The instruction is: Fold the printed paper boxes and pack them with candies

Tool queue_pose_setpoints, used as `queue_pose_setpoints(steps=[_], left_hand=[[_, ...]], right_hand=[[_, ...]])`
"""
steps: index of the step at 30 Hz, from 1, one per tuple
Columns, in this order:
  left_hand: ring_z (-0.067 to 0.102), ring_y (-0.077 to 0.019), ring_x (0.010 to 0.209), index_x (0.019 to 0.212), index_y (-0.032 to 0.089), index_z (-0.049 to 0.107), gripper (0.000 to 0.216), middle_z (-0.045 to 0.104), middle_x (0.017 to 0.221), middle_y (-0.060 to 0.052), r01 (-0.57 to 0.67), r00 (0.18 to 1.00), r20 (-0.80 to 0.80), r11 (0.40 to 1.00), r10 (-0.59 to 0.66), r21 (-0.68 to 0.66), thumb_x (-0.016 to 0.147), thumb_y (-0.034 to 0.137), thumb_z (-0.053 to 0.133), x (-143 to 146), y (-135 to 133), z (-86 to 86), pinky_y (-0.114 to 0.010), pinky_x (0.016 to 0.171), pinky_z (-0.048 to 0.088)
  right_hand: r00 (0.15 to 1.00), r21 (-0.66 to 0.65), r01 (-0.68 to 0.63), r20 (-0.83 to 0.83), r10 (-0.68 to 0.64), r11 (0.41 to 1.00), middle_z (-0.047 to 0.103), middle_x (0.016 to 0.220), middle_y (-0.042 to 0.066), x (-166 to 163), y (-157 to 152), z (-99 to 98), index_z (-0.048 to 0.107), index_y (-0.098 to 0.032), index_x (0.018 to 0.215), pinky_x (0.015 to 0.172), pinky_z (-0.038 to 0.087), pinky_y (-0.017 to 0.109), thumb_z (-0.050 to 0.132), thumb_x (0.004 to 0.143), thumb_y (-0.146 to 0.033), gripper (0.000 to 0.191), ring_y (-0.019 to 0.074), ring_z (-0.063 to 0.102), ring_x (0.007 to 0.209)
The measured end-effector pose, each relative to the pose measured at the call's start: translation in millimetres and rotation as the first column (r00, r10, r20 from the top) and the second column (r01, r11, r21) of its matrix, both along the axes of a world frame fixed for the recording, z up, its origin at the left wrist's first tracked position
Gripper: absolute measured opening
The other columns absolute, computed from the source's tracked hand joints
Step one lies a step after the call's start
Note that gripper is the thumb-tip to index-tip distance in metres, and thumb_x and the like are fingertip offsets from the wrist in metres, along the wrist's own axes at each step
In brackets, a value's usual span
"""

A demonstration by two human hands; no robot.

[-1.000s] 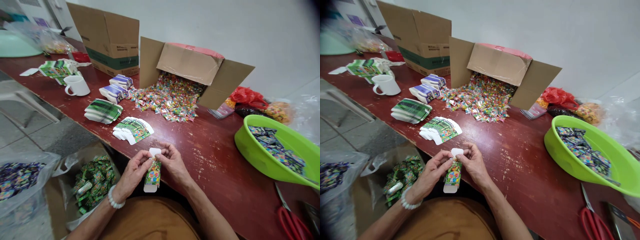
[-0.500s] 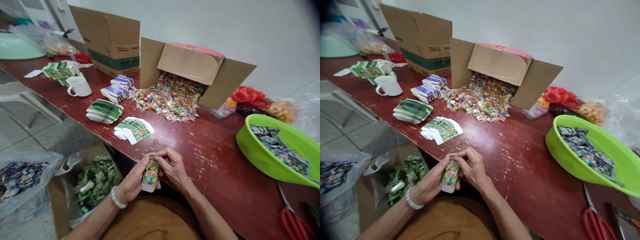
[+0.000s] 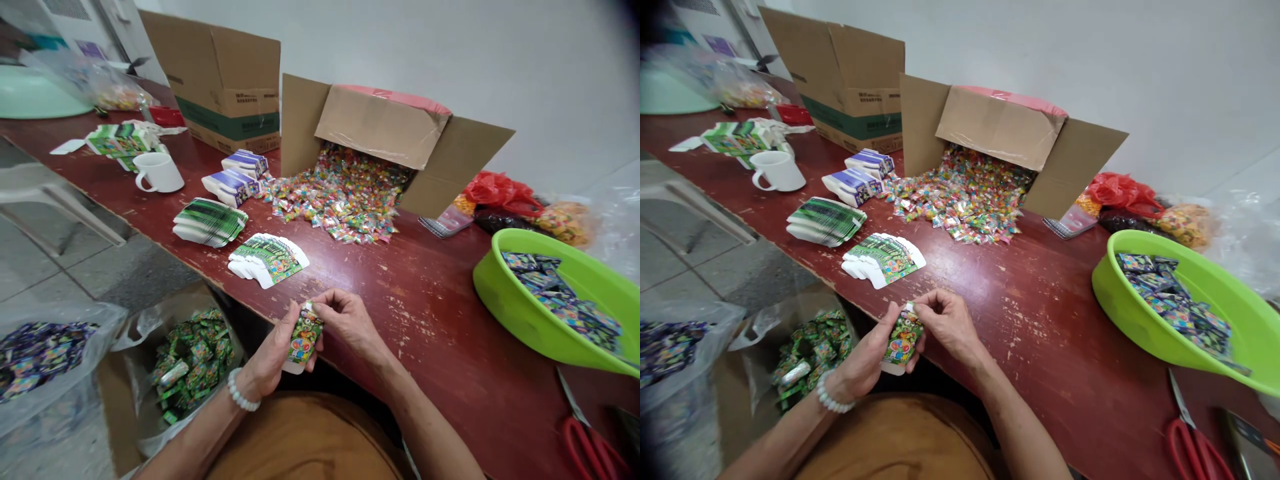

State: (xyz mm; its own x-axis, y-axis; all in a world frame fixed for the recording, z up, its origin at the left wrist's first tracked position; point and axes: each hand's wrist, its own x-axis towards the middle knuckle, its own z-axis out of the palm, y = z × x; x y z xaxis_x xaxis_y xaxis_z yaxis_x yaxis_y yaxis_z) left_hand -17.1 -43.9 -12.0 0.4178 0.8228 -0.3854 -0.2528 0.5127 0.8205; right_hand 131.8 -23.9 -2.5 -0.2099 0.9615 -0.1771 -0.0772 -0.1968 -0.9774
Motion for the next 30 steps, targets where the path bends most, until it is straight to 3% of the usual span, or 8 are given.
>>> queue_pose_setpoints(steps=[4, 9, 12, 16, 18, 21, 25, 30], left_hand=[[0.055, -0.0103, 0.046, 0.096, 0.012, 0.068, 0.065, 0.064, 0.066, -0.004, -0.014, 1.0, 0.0, 0.999, 0.014, 0.032, 0.089, 0.07, 0.039, -1.2, 0.8, -1.0, -0.021, 0.045, 0.042], [0.056, -0.0128, 0.045, 0.129, 0.016, 0.057, 0.07, 0.064, 0.062, -0.002, -0.057, 0.998, -0.007, 0.998, 0.057, -0.022, 0.087, 0.071, 0.043, 1.9, 1.3, -1.3, -0.021, 0.041, 0.043], [0.059, -0.013, 0.049, 0.132, 0.02, 0.054, 0.067, 0.066, 0.07, -0.002, -0.108, 0.994, 0.015, 0.992, 0.109, -0.062, 0.087, 0.068, 0.046, 2.7, 1.5, -2.4, -0.022, 0.043, 0.046], [0.061, -0.0134, 0.054, 0.132, 0.025, 0.05, 0.054, 0.067, 0.076, 0.0, -0.106, 0.986, 0.116, 0.988, 0.119, -0.111, 0.088, 0.056, 0.057, -2.8, 2.0, -1.4, -0.025, 0.052, 0.051], [0.065, -0.0148, 0.065, 0.132, 0.026, 0.047, 0.052, 0.069, 0.083, -0.002, -0.09, 0.979, 0.171, 0.99, 0.108, -0.109, 0.087, 0.046, 0.064, -7.8, 1.4, 0.9, -0.027, 0.063, 0.053], [0.067, -0.0166, 0.083, 0.125, 0.023, 0.052, 0.047, 0.071, 0.093, -0.006, -0.049, 0.985, 0.16, 0.99, 0.07, -0.131, 0.084, 0.038, 0.07, -16.7, -2.9, 1.7, -0.027, 0.076, 0.051], [0.064, -0.0169, 0.08, 0.105, 0.019, 0.06, 0.042, 0.068, 0.094, -0.006, -0.004, 0.996, 0.088, 0.981, 0.021, -0.193, 0.072, 0.034, 0.081, -37.1, -12.3, -9.4, -0.028, 0.075, 0.05], [0.06, -0.0185, 0.081, 0.112, 0.022, 0.063, 0.054, 0.063, 0.087, -0.001, 0.056, 0.978, -0.2, 0.998, -0.058, -0.015, 0.065, 0.039, 0.083, -90.2, -13.4, -22.1, -0.028, 0.074, 0.048]], right_hand=[[1.0, 0.087, -0.017, 0.015, 0.016, 0.996, 0.068, 0.066, 0.001, 3.6, -3.0, 2.1, 0.062, -0.018, 0.085, 0.046, 0.05, 0.027, 0.066, 0.085, -0.045, 0.027, 0.0142, 0.062, 0.045], [0.98, 0.386, -0.117, 0.193, 0.044, 0.915, 0.069, 0.111, 0.008, 8.3, -13.0, 3.6, 0.069, -0.022, 0.088, 0.081, 0.055, 0.036, 0.062, 0.091, -0.038, 0.018, 0.0219, 0.065, 0.1], [0.972, 0.43, -0.144, 0.23, 0.046, 0.891, 0.067, 0.115, 0.008, 5.9, -14.0, -2.2, 0.068, -0.026, 0.101, 0.086, 0.053, 0.038, 0.062, 0.091, -0.036, 0.015, 0.0212, 0.063, 0.104], [0.932, 0.443, -0.284, 0.336, 0.137, 0.85, 0.065, 0.116, 0.007, 13.2, 12.4, -10.2, 0.07, -0.025, 0.103, 0.096, 0.048, 0.038, 0.062, 0.091, -0.039, 0.02, 0.0197, 0.061, 0.11], [0.895, 0.437, -0.292, 0.437, 0.082, 0.851, 0.064, 0.12, 0.008, 25.9, 42.7, -13.7, 0.071, -0.023, 0.104, 0.1, 0.045, 0.038, 0.059, 0.092, -0.043, 0.026, 0.0208, 0.058, 0.116], [0.698, 0.519, -0.152, 0.659, -0.28, 0.841, 0.059, 0.133, 0.013, 50.5, 100.9, -20.5, 0.062, -0.021, 0.125, 0.107, 0.037, 0.044, 0.056, 0.092, -0.042, 0.04, 0.026, 0.05, 0.126], [0.294, 0.43, -0.139, 0.878, -0.377, 0.892, 0.04, 0.152, 0.016, 73.5, 161.6, -32.8, 0.038, -0.019, 0.148, 0.103, 0.036, 0.051, 0.059, 0.09, -0.039, 0.065, 0.0352, 0.039, 0.133], [0.258, 0.406, -0.181, 0.899, -0.355, 0.896, 0.06, 0.135, 0.012, 75.9, 166.8, -45.0, 0.056, -0.02, 0.133, 0.098, 0.036, 0.045, 0.054, 0.093, -0.035, 0.043, 0.0322, 0.043, 0.124]])
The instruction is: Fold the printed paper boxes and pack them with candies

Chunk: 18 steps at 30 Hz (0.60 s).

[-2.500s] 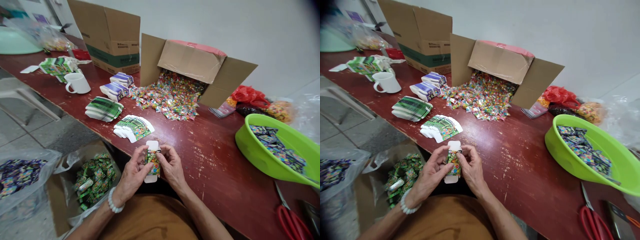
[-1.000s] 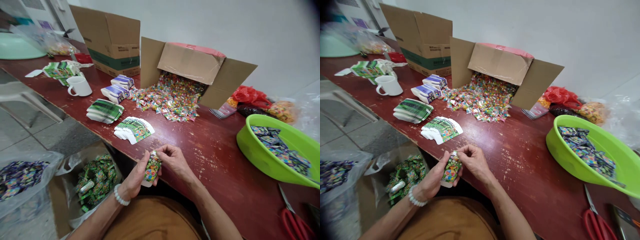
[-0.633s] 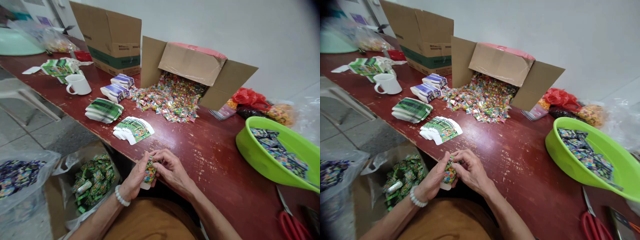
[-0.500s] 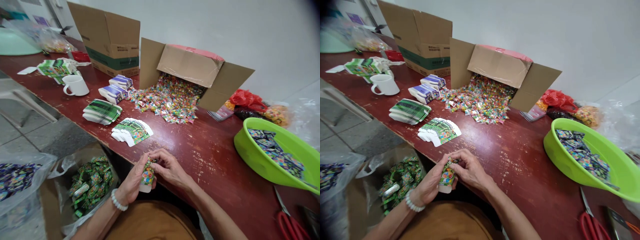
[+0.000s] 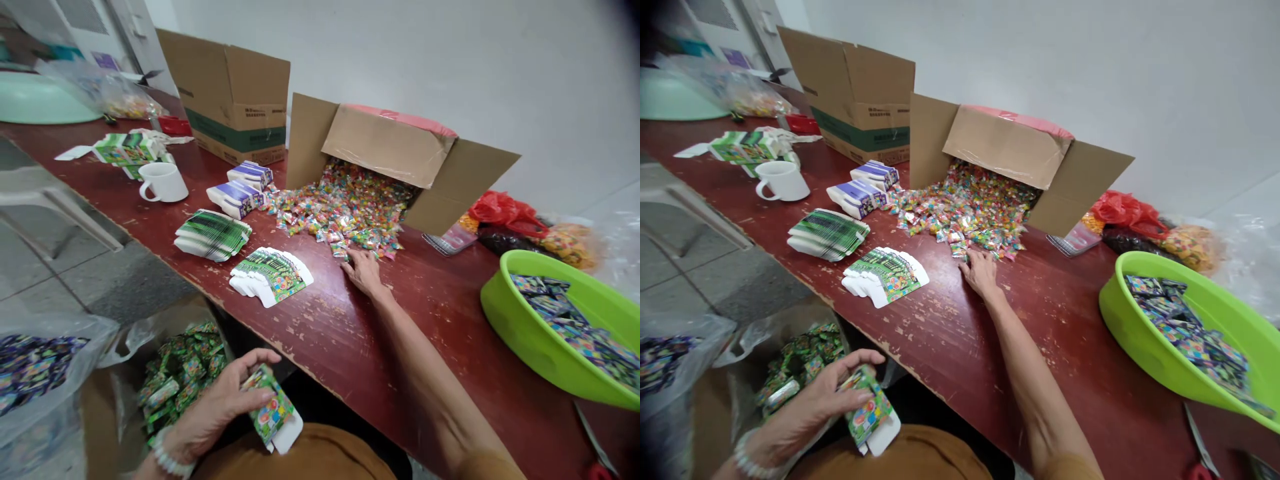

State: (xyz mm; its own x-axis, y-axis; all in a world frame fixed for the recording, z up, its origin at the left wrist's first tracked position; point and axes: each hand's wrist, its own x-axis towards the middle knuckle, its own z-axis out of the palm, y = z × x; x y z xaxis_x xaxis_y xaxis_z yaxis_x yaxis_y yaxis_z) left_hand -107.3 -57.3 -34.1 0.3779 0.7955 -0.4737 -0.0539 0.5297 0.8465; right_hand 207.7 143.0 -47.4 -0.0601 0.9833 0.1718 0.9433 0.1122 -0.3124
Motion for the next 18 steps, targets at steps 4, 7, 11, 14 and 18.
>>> queue_pose_setpoints(steps=[4, 7, 11, 14, 18], left_hand=[[0.06, -0.0213, 0.087, 0.1, 0.021, 0.071, 0.046, 0.068, 0.092, -0.001, 0.355, 0.908, -0.225, 0.934, -0.354, -0.036, 0.059, 0.038, 0.084, -36.3, 6.5, -1.1, -0.027, 0.075, 0.046], [0.059, -0.0177, 0.076, 0.09, 0.02, 0.069, 0.034, 0.067, 0.081, 0.001, 0.504, 0.85, -0.157, 0.863, -0.503, -0.036, 0.064, 0.039, 0.08, -40.0, 11.9, -0.1, -0.024, 0.067, 0.043], [0.061, -0.0154, 0.073, 0.096, 0.021, 0.061, 0.028, 0.067, 0.088, 0.0, 0.358, 0.934, -0.032, 0.933, -0.357, 0.029, 0.074, 0.035, 0.07, -21.6, 17.6, 8.6, -0.023, 0.062, 0.043], [0.066, -0.0163, 0.07, 0.104, 0.02, 0.054, 0.032, 0.069, 0.096, -0.005, 0.243, 0.968, 0.071, 0.97, -0.242, 0.0, 0.077, 0.031, 0.065, -1.2, 20.7, 16.9, -0.023, 0.06, 0.044], [0.064, -0.0134, 0.057, 0.105, 0.02, 0.049, 0.03, 0.067, 0.085, -0.003, 0.078, 0.991, 0.107, 0.997, -0.08, 0.029, 0.079, 0.028, 0.061, 23.5, 24.8, 21.0, -0.023, 0.053, 0.043]], right_hand=[[0.998, -0.006, -0.061, 0.007, 0.061, 0.998, 0.066, 0.121, 0.011, -3.6, -30.1, -3.3, 0.064, -0.021, 0.119, 0.093, 0.036, 0.039, 0.052, 0.093, -0.029, 0.029, 0.0275, 0.047, 0.115], [1.0, -0.004, -0.014, -0.011, 0.013, 1.0, 0.067, 0.117, 0.012, -5.9, -52.4, -1.7, 0.065, -0.02, 0.113, 0.093, 0.032, 0.043, 0.055, 0.09, -0.029, 0.027, 0.03, 0.046, 0.115], [0.998, -0.047, 0.029, -0.057, -0.031, 0.998, 0.07, 0.105, 0.011, -9.2, -67.0, 6.7, 0.061, -0.021, 0.124, 0.086, 0.032, 0.043, 0.061, 0.08, -0.022, 0.044, 0.031, 0.05, 0.104], [0.995, -0.101, -0.038, -0.097, 0.028, 0.994, 0.072, 0.089, 0.007, -12.4, -68.1, 13.0, 0.069, -0.023, 0.11, 0.082, 0.033, 0.039, 0.062, 0.077, -0.017, 0.034, 0.027, 0.055, 0.093], [0.973, -0.13, -0.146, -0.2, 0.118, 0.981, 0.07, 0.086, 0.006, -19.0, -68.9, 15.1, 0.072, -0.021, 0.086, 0.077, 0.036, 0.033, 0.058, 0.085, -0.024, 0.015, 0.0221, 0.057, 0.085]])
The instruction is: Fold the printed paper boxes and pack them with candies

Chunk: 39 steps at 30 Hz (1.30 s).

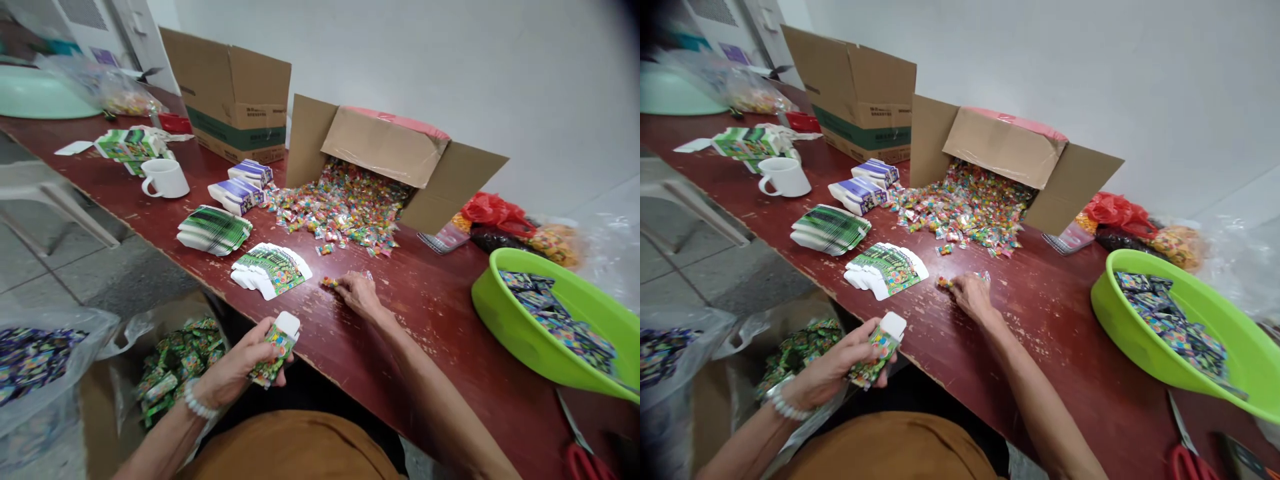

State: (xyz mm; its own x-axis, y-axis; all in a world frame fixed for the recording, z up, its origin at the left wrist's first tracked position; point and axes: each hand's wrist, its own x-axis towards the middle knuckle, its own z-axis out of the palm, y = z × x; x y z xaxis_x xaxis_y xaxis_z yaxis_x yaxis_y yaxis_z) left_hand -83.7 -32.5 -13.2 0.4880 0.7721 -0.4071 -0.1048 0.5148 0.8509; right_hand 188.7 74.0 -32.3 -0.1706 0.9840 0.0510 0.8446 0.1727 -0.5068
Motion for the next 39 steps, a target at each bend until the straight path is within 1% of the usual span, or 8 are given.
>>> queue_pose_setpoints(steps=[7, 10, 13, 19, 26, 34, 36, 39], left_hand=[[0.055, -0.0091, 0.046, 0.101, 0.02, 0.047, 0.028, 0.061, 0.079, 0.001, -0.043, 0.998, -0.032, 0.998, 0.044, 0.056, 0.078, 0.026, 0.059, 16.4, 8.4, 0.3, -0.021, 0.043, 0.04], [0.054, -0.0077, 0.047, 0.104, 0.019, 0.047, 0.027, 0.062, 0.082, 0.0, 0.04, 0.997, -0.073, 0.993, -0.032, 0.112, 0.08, 0.025, 0.057, 16.9, 10.1, -0.3, -0.019, 0.044, 0.038], [0.052, -0.0071, 0.052, 0.111, 0.019, 0.05, 0.032, 0.062, 0.086, 0.0, 0.158, 0.983, -0.126, 0.972, -0.137, 0.172, 0.081, 0.026, 0.058, 18.5, 8.3, -1.7, -0.018, 0.047, 0.04], [0.052, -0.0093, 0.057, 0.11, 0.021, 0.054, 0.031, 0.063, 0.086, -0.001, 0.183, 0.976, -0.164, 0.951, -0.144, 0.249, 0.082, 0.03, 0.064, 30.1, 3.0, -1.0, -0.019, 0.049, 0.044], [0.06, -0.0157, 0.05, 0.102, 0.013, 0.058, 0.045, 0.068, 0.073, -0.008, -0.163, 0.98, 0.103, 0.985, 0.168, -0.054, 0.092, 0.055, 0.044, 36.0, 8.1, 1.8, -0.025, 0.045, 0.049], [0.065, -0.0176, 0.059, 0.106, 0.017, 0.06, 0.034, 0.069, 0.074, -0.005, -0.255, 0.951, 0.189, 0.967, 0.245, 0.027, 0.086, 0.044, 0.061, 50.2, -0.2, 0.1, -0.024, 0.041, 0.053], [0.065, -0.0176, 0.06, 0.105, 0.018, 0.06, 0.029, 0.068, 0.074, -0.003, -0.268, 0.944, 0.208, 0.963, 0.257, 0.025, 0.086, 0.041, 0.063, 52.1, -1.6, -2.9, -0.023, 0.04, 0.052], [0.064, -0.0154, 0.051, 0.102, 0.018, 0.059, 0.025, 0.067, 0.071, -0.002, -0.266, 0.919, 0.279, 0.961, 0.278, -0.077, 0.09, 0.041, 0.058, 50.9, -1.3, -6.5, -0.024, 0.04, 0.053]], right_hand=[[0.941, -0.134, -0.196, -0.305, 0.148, 0.971, 0.064, 0.072, -0.001, -13.6, -29.1, 21.2, 0.067, -0.018, 0.091, 0.061, 0.042, 0.024, 0.044, 0.094, -0.039, 0.031, 0.0142, 0.055, 0.064], [0.852, -0.209, -0.42, -0.427, 0.304, 0.883, 0.064, 0.073, 0.0, -15.5, -42.0, 39.4, 0.065, -0.017, 0.087, 0.063, 0.042, 0.024, 0.049, 0.091, -0.032, 0.022, 0.0133, 0.054, 0.065], [0.827, -0.26, -0.533, -0.364, 0.429, 0.805, 0.064, 0.073, 0.0, -17.9, -48.1, 48.7, 0.066, -0.016, 0.086, 0.064, 0.041, 0.024, 0.055, 0.087, -0.023, 0.013, 0.013, 0.055, 0.066], [0.79, -0.306, -0.494, -0.55, 0.272, 0.814, 0.062, 0.071, -0.002, -31.2, -50.3, 39.6, 0.063, -0.018, 0.085, 0.059, 0.04, 0.023, 0.073, 0.077, -0.034, 0.021, 0.0123, 0.054, 0.063], [0.641, -0.206, -0.234, -0.768, -0.009, 0.95, 0.061, 0.079, -0.001, -34.5, -56.1, 39.5, 0.065, -0.019, 0.091, 0.065, 0.042, 0.025, 0.069, 0.08, -0.043, 0.027, 0.0111, 0.052, 0.067], [0.341, -0.345, -0.422, -0.917, -0.206, 0.839, 0.063, 0.09, 0.0, -60.5, -83.3, 13.6, 0.058, -0.023, 0.107, 0.054, 0.045, 0.023, 0.08, 0.071, -0.043, 0.047, 0.0096, 0.055, 0.059], [0.372, -0.293, -0.371, -0.916, -0.148, 0.881, 0.062, 0.091, 0.001, -66.2, -86.9, 12.3, 0.061, -0.023, 0.101, 0.05, 0.044, 0.022, 0.078, 0.074, -0.044, 0.038, 0.0097, 0.053, 0.059], [0.576, -0.058, -0.204, -0.814, 0.072, 0.977, 0.063, 0.09, 0.003, -67.2, -89.3, 15.0, 0.067, -0.021, 0.089, 0.056, 0.046, 0.024, 0.067, 0.085, -0.041, 0.021, 0.0121, 0.056, 0.065]])
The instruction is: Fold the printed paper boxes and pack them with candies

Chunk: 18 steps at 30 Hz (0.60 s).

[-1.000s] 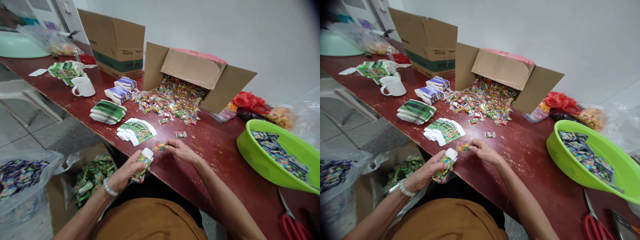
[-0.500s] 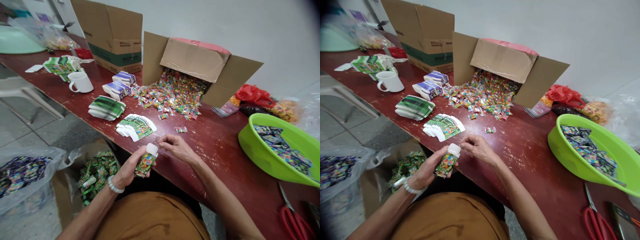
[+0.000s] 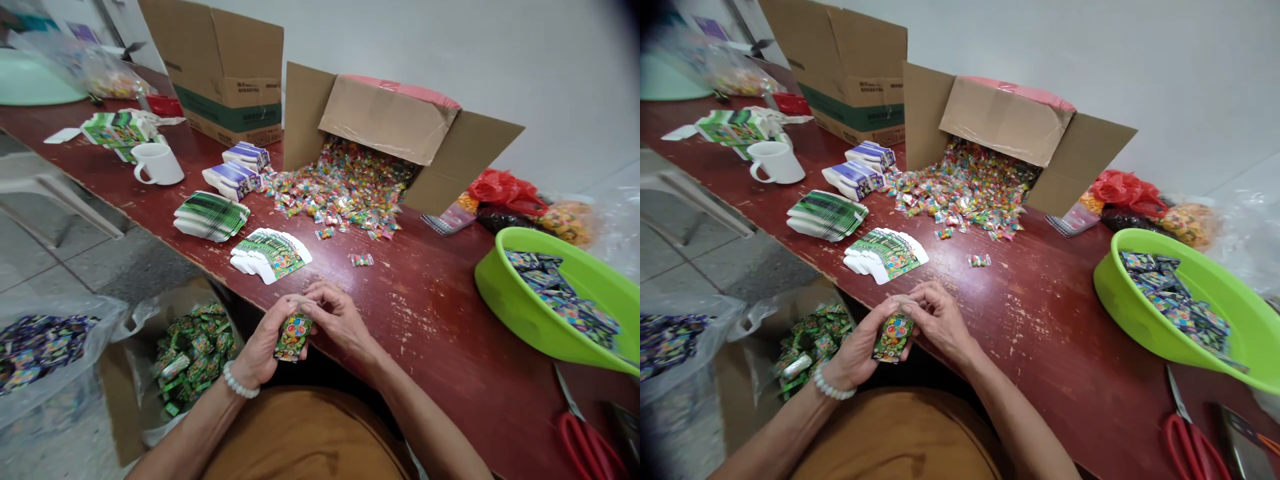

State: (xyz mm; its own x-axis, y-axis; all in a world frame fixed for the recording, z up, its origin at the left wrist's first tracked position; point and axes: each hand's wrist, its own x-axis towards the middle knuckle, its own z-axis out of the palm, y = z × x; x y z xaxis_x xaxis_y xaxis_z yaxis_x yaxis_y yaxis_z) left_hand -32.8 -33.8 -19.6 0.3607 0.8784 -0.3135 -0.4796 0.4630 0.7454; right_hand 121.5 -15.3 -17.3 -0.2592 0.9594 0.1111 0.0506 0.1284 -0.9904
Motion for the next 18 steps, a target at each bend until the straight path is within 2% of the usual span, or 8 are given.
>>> queue_pose_setpoints(steps=[2, 3, 5, 7, 9, 13, 15, 18], left_hand=[[0.062, -0.0157, 0.044, 0.102, 0.018, 0.059, 0.031, 0.067, 0.069, -0.002, 0.043, 0.996, 0.085, 0.995, -0.035, -0.085, 0.093, 0.046, 0.052, -2.2, 0.9, 0.3, -0.026, 0.039, 0.053], [0.063, -0.0168, 0.043, 0.105, 0.018, 0.058, 0.034, 0.067, 0.069, -0.003, 0.062, 0.992, 0.118, 0.991, -0.048, -0.117, 0.094, 0.049, 0.05, -3.3, 1.2, 1.3, -0.027, 0.038, 0.052], [0.064, -0.0192, 0.042, 0.117, 0.021, 0.056, 0.038, 0.069, 0.071, -0.003, 0.073, 0.987, 0.153, 0.987, -0.051, -0.146, 0.095, 0.05, 0.045, -4.6, 1.6, 4.5, -0.029, 0.037, 0.052], [0.064, -0.0197, 0.042, 0.127, 0.022, 0.052, 0.04, 0.07, 0.073, -0.003, 0.05, 0.988, 0.149, 0.988, -0.028, -0.149, 0.097, 0.047, 0.043, -4.5, 1.4, 7.5, -0.029, 0.036, 0.052], [0.064, -0.019, 0.042, 0.131, 0.02, 0.052, 0.044, 0.07, 0.073, -0.004, 0.027, 0.991, 0.131, 0.988, -0.007, -0.152, 0.098, 0.045, 0.041, -3.5, 1.0, 8.6, -0.028, 0.036, 0.051], [0.064, -0.0186, 0.043, 0.135, 0.016, 0.052, 0.053, 0.072, 0.072, -0.007, 0.027, 0.993, 0.118, 0.991, -0.012, -0.128, 0.097, 0.051, 0.04, -2.6, 1.4, 5.6, -0.027, 0.037, 0.051], [0.065, -0.0187, 0.044, 0.135, 0.015, 0.053, 0.056, 0.072, 0.074, -0.008, 0.047, 0.992, 0.125, 0.992, -0.033, -0.115, 0.096, 0.053, 0.042, -3.2, 2.2, 3.8, -0.027, 0.038, 0.051], [0.064, -0.0176, 0.044, 0.133, 0.015, 0.056, 0.052, 0.074, 0.078, -0.009, 0.035, 0.991, 0.134, 0.991, -0.018, -0.129, 0.094, 0.049, 0.049, -4.1, 3.1, 3.9, -0.026, 0.038, 0.051]], right_hand=[[0.984, 0.23, 0.01, 0.172, -0.05, 0.973, 0.065, 0.084, 0.004, 2.2, -1.4, 3.3, 0.071, -0.021, 0.089, 0.067, 0.049, 0.027, 0.06, 0.091, -0.036, 0.018, 0.0141, 0.059, 0.071], [0.972, 0.298, -0.022, 0.229, -0.049, 0.954, 0.066, 0.079, 0.003, 3.3, -2.3, 4.9, 0.071, -0.021, 0.091, 0.071, 0.049, 0.028, 0.057, 0.093, -0.034, 0.019, 0.0146, 0.06, 0.072], [0.958, 0.324, -0.079, 0.286, -0.018, 0.943, 0.067, 0.076, 0.004, 3.9, -4.3, 7.3, 0.072, -0.021, 0.089, 0.074, 0.049, 0.03, 0.054, 0.094, -0.033, 0.022, 0.0149, 0.061, 0.072], [0.966, 0.24, -0.055, 0.258, -0.009, 0.969, 0.069, 0.078, 0.004, 1.9, -5.7, 8.8, 0.072, -0.019, 0.085, 0.07, 0.05, 0.028, 0.057, 0.092, -0.034, 0.022, 0.0147, 0.061, 0.07], [0.988, 0.087, -0.006, 0.155, -0.007, 0.996, 0.07, 0.08, 0.004, -2.3, -5.8, 10.0, 0.07, -0.018, 0.082, 0.061, 0.05, 0.026, 0.063, 0.088, -0.035, 0.019, 0.0134, 0.06, 0.064], [0.982, -0.209, -0.08, -0.184, 0.041, 0.975, 0.072, 0.086, 0.006, -11.5, -2.2, 15.1, 0.061, -0.016, 0.073, 0.044, 0.048, 0.023, 0.071, 0.08, -0.042, 0.028, 0.0087, 0.053, 0.049], [0.965, -0.277, -0.105, -0.259, 0.031, 0.955, 0.072, 0.088, 0.006, -13.7, -0.5, 18.0, 0.058, -0.016, 0.07, 0.041, 0.047, 0.023, 0.074, 0.077, -0.043, 0.032, 0.0069, 0.049, 0.045], [0.984, -0.23, -0.079, -0.174, 0.039, 0.97, 0.07, 0.086, 0.005, -12.2, -1.0, 19.1, 0.06, -0.016, 0.071, 0.044, 0.047, 0.024, 0.072, 0.079, -0.043, 0.03, 0.0074, 0.051, 0.048]])
